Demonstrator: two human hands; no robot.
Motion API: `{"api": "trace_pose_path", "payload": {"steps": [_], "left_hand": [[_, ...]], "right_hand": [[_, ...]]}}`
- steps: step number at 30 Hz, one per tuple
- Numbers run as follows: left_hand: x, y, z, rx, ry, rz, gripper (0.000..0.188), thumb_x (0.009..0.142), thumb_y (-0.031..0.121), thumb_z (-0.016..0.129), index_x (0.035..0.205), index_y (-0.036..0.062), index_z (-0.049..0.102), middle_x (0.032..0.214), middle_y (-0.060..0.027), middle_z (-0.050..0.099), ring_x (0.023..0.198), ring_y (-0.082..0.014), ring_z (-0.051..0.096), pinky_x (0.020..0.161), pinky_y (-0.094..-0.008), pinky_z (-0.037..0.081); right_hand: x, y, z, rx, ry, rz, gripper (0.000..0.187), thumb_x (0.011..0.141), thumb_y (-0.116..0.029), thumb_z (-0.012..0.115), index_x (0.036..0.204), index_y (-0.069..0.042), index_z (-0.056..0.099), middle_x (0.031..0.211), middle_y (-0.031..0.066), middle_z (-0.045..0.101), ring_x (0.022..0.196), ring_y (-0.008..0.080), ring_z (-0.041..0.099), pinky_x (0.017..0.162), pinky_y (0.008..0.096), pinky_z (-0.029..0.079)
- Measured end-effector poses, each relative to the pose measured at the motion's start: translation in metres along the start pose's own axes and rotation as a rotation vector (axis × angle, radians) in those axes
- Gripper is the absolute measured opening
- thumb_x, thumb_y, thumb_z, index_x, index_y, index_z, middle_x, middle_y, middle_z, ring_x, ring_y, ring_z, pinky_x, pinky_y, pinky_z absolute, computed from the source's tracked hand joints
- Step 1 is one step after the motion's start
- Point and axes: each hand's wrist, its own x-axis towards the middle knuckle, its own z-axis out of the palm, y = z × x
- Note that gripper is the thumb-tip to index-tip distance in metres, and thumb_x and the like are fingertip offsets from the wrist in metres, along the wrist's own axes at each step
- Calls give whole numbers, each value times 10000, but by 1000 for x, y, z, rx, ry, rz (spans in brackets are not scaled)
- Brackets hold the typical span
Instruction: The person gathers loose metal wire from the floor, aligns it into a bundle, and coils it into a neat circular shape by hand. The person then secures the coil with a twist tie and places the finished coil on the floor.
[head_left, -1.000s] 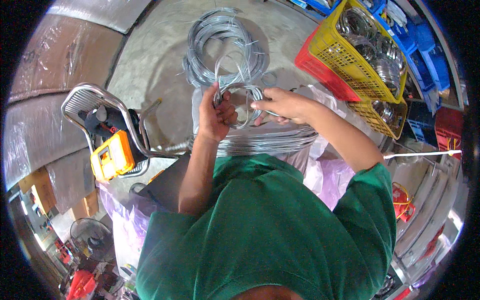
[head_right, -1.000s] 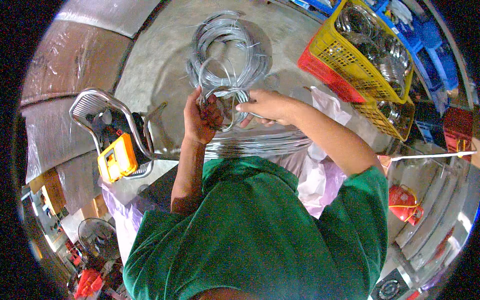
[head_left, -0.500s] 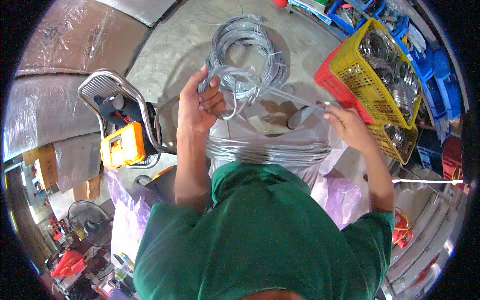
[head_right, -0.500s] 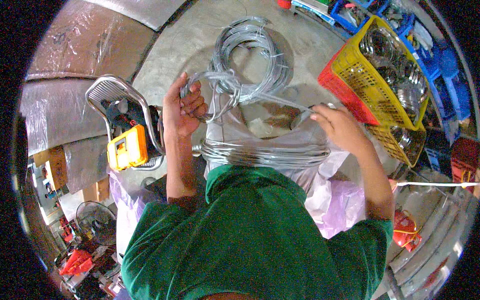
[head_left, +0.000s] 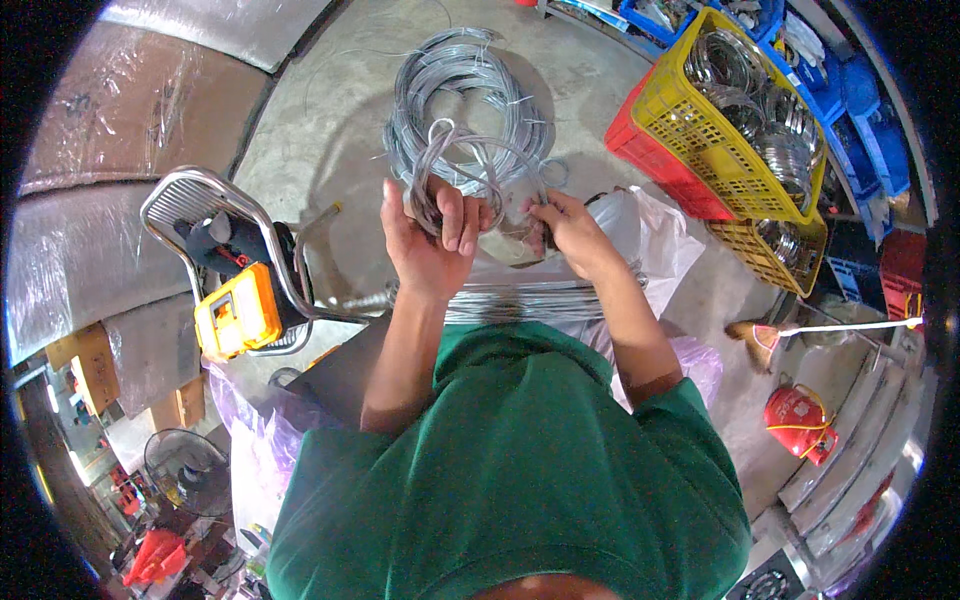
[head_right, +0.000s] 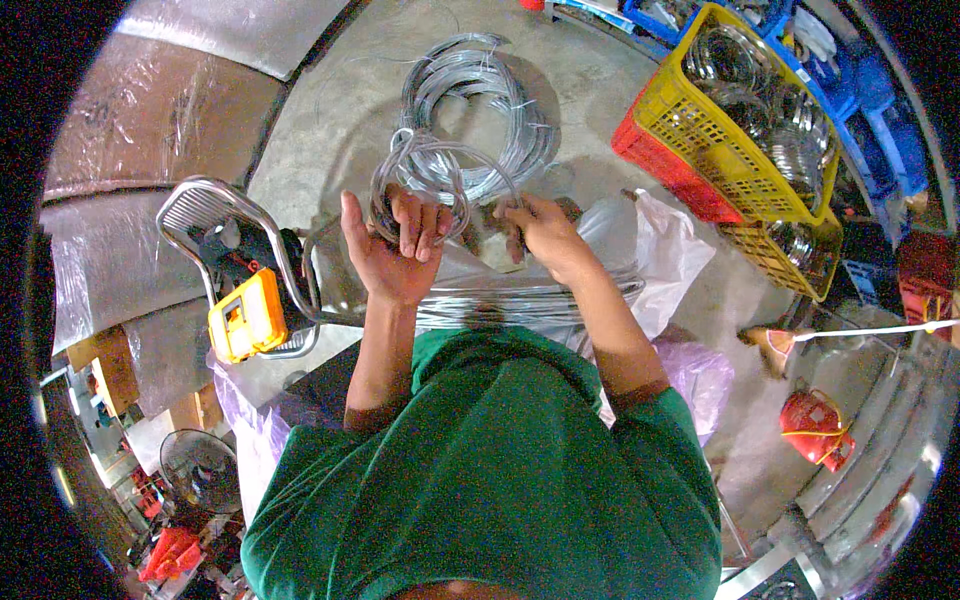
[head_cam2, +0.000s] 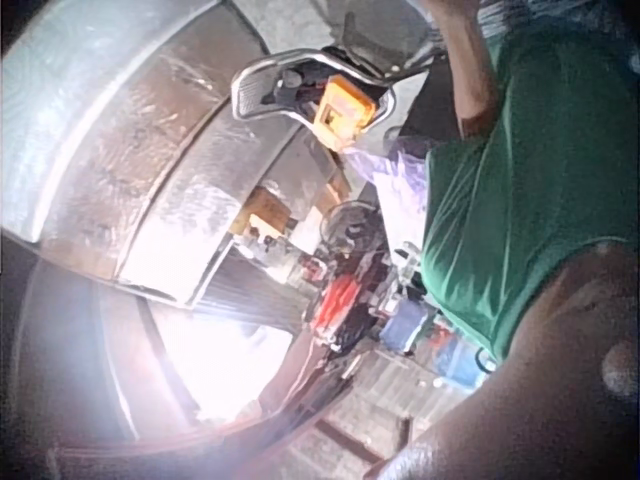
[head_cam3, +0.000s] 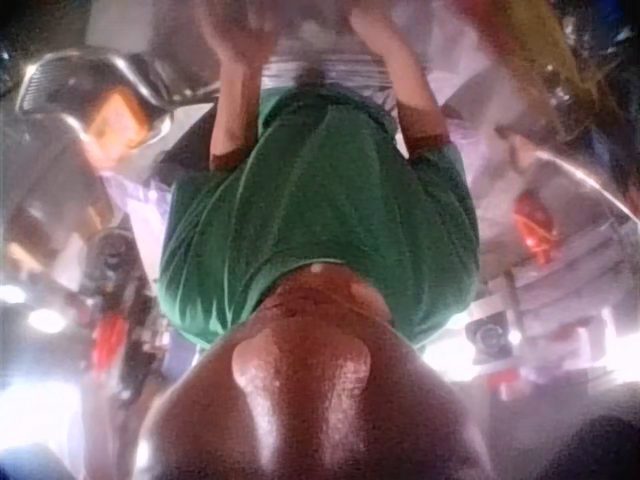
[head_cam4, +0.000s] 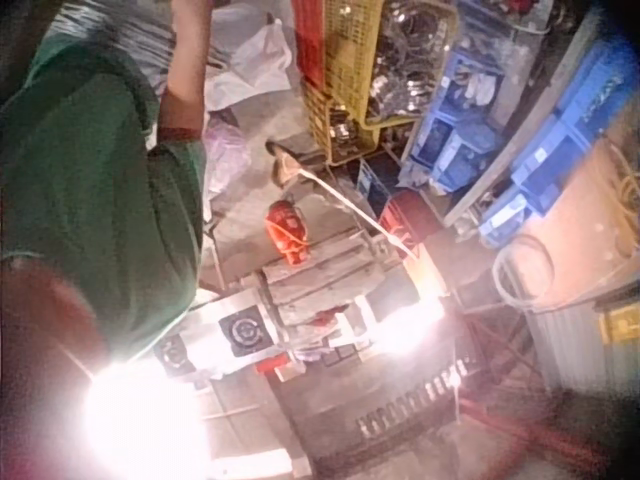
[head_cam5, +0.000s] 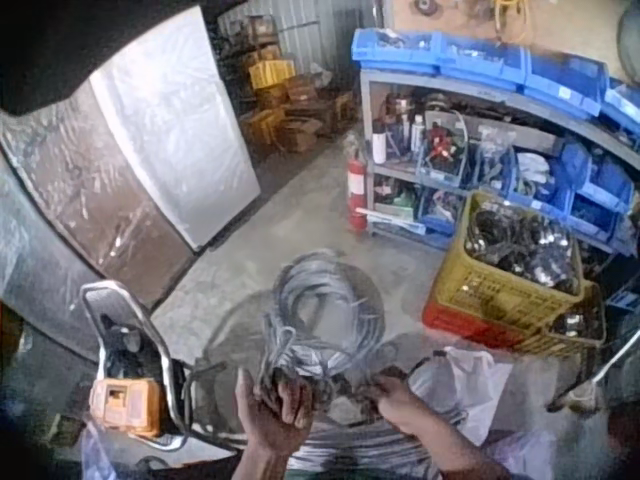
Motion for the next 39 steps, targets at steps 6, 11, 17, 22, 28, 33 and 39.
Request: {"api": "trace_pose_path", "payload": {"steps": [6,11,17,22,28,33,39], "left_hand": [[-14,-9,-3,331,566,-48,321,1008,333,473,1023,31,578,848,-88,614,832,-238,616,800,-366,476],[-13,3,-18,303,714,-96,151,957,199,556,997,54,560,746,-26,494,702,-169,513,747,-365,466],[-10,-15,-23,52,640,-170,338,991,352,579,751,137,478,602,55,344,489,-76,302,520,-246,367],[-9,-26,-19,184,758,-175,348,1007,371,565,762,141,476,615,54,368,491,-68,314,506,-249,359],[-8,-20,-26,171,748,-163,333,1014,364,550,761,158,483,612,64,382,493,-56,330,481,-232,333],[-7,-24,-32,235,774,-111,313,995,348,586,769,156,486,634,61,392,523,-52,347,472,-234,310],[-7,-29,-36,513,794,88,306,991,317,605,788,111,505,684,37,450,580,-69,416,513,-249,327]], "right_hand": [[9,-18,22,629,144,-184,267,996,-358,560,905,-107,544,669,-47,372,523,67,347,466,234,266],[21,-11,23,438,168,-228,317,974,-415,589,872,-124,514,690,-50,386,554,74,379,490,246,297],[41,-3,43,962,26,-361,296,964,-395,608,905,-119,518,767,-6,453,707,174,477,682,345,447],[40,6,45,1235,-108,-314,253,1019,-327,501,919,-95,502,1116,152,616,1127,348,591,960,527,495],[26,7,51,1392,-378,-240,261,1039,-313,427,970,-74,506,1318,280,550,1197,424,558,957,597,498],[14,3,65,1156,-280,-131,282,1045,-373,398,1047,-126,535,1247,200,622,1111,355,624,917,556,535],[24,12,75,820,15,-32,511,1063,-364,229,1283,-17,533,1295,153,618,1192,292,587,1064,476,423]]}}
